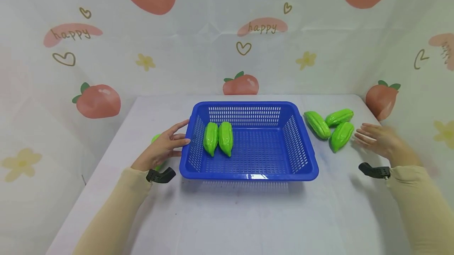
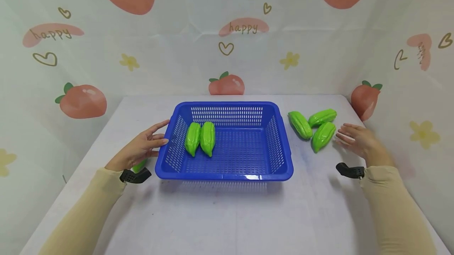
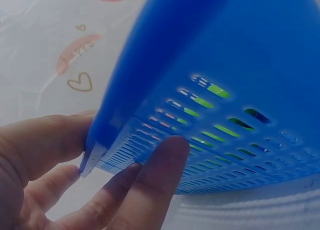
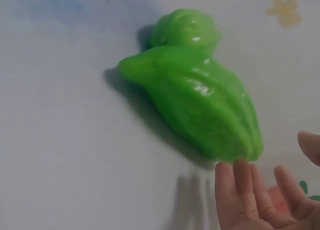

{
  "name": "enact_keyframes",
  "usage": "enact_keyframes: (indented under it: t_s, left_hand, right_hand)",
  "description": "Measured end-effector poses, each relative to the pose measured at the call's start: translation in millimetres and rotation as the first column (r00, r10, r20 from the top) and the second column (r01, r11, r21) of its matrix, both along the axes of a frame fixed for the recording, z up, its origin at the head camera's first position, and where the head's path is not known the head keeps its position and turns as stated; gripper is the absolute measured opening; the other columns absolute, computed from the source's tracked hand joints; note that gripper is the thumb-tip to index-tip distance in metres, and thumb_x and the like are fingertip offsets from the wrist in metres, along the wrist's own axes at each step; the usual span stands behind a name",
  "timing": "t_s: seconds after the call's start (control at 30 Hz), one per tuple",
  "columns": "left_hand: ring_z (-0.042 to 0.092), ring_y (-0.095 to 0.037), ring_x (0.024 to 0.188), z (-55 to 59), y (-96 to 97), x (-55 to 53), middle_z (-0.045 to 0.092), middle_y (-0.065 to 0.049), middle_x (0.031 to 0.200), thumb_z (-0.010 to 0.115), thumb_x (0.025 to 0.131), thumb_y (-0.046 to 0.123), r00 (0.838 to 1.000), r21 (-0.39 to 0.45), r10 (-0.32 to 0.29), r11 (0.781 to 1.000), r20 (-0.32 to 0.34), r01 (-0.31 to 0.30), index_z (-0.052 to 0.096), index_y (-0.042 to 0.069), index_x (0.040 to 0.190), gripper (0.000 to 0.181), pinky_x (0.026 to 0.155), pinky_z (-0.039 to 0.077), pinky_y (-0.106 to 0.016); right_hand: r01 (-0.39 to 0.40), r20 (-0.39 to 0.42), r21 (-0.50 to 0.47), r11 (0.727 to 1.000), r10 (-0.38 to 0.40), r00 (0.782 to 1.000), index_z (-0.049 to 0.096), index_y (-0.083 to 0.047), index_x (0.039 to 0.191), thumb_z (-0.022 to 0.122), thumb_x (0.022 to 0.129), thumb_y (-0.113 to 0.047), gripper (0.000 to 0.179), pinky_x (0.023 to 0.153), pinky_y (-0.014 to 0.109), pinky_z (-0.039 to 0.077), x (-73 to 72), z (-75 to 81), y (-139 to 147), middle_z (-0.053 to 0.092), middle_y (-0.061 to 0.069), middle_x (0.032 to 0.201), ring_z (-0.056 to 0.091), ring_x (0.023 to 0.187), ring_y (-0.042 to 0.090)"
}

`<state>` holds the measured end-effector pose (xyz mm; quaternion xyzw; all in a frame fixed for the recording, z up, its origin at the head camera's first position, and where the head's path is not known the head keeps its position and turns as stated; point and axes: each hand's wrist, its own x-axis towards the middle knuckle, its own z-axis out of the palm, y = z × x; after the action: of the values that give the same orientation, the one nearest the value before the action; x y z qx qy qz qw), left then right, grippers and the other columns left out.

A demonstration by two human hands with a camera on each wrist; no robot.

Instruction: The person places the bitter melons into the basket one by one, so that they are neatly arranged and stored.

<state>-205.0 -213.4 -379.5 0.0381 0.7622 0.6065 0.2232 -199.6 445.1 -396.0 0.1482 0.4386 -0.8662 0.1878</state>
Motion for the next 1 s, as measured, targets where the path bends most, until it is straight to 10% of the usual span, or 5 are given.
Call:
enact_keyframes:
  t_s: [0.4,0.57,0.73,0.83,1.0]
  left_hand:
    - [0.062,-0.026,0.111,0.3,-1.6,-0.2,0.042,-0.023,0.146,0.068,0.091,0.029,1.000,-0.026,0.001,1.000,-0.010,-0.001,0.019,0.034,0.155,0.080,0.095,0.051,-0.048]
    - [0.060,-0.029,0.115,-0.8,-0.9,-0.3,0.038,-0.023,0.149,0.068,0.091,0.029,1.000,-0.025,-0.004,1.000,-0.008,0.003,0.019,0.035,0.155,0.080,0.097,0.050,-0.050]
    - [0.058,-0.032,0.118,-2.6,-1.3,-1.1,0.034,-0.022,0.152,0.068,0.091,0.028,1.000,-0.023,-0.010,1.000,-0.009,0.010,0.019,0.034,0.155,0.080,0.097,0.050,-0.051]
    - [0.057,-0.033,0.119,-2.7,-1.4,-1.2,0.034,-0.022,0.152,0.067,0.092,0.028,1.000,-0.023,-0.012,1.000,-0.012,0.012,0.019,0.034,0.155,0.080,0.096,0.050,-0.050]
    - [0.057,-0.032,0.119,-2.0,-1.3,-1.5,0.034,-0.022,0.152,0.067,0.092,0.028,1.000,-0.035,-0.010,0.999,-0.009,0.010,0.019,0.035,0.155,0.080,0.096,0.051,-0.049]
  right_hand:
    - [-0.126,0.080,0.328,0.936,0.105,0.991,0.034,-0.019,0.119,0.050,0.101,-0.022,0.024,0.085,0.035,0.056,-5.7,-7.1,-15.6,0.060,-0.003,0.092,0.064,0.085,0.013]
    - [-0.120,0.103,0.408,0.905,0.085,0.991,-0.004,-0.024,0.154,0.054,0.098,-0.027,0.080,0.087,0.035,0.056,-8.1,-6.8,-22.3,0.052,0.002,0.105,0.062,0.083,0.010]
    - [-0.148,0.127,0.510,0.847,0.097,0.987,-0.029,-0.016,0.148,0.060,0.094,-0.034,0.105,0.087,0.034,0.056,-11.7,-6.2,-29.2,0.010,0.030,0.151,0.057,0.082,0.005]
    - [-0.174,0.149,0.559,0.811,0.108,0.983,-0.030,-0.017,0.147,0.065,0.090,-0.040,0.113,0.085,0.031,0.056,-15.8,-8.2,-32.0,-0.017,0.020,0.159,0.052,0.087,0.005]
    - [-0.199,0.181,0.640,0.742,0.106,0.978,-0.028,-0.016,0.149,0.071,0.085,-0.043,0.120,0.085,0.030,0.056,-21.2,-10.3,-36.1,0.019,0.026,0.148,0.047,0.095,0.009]
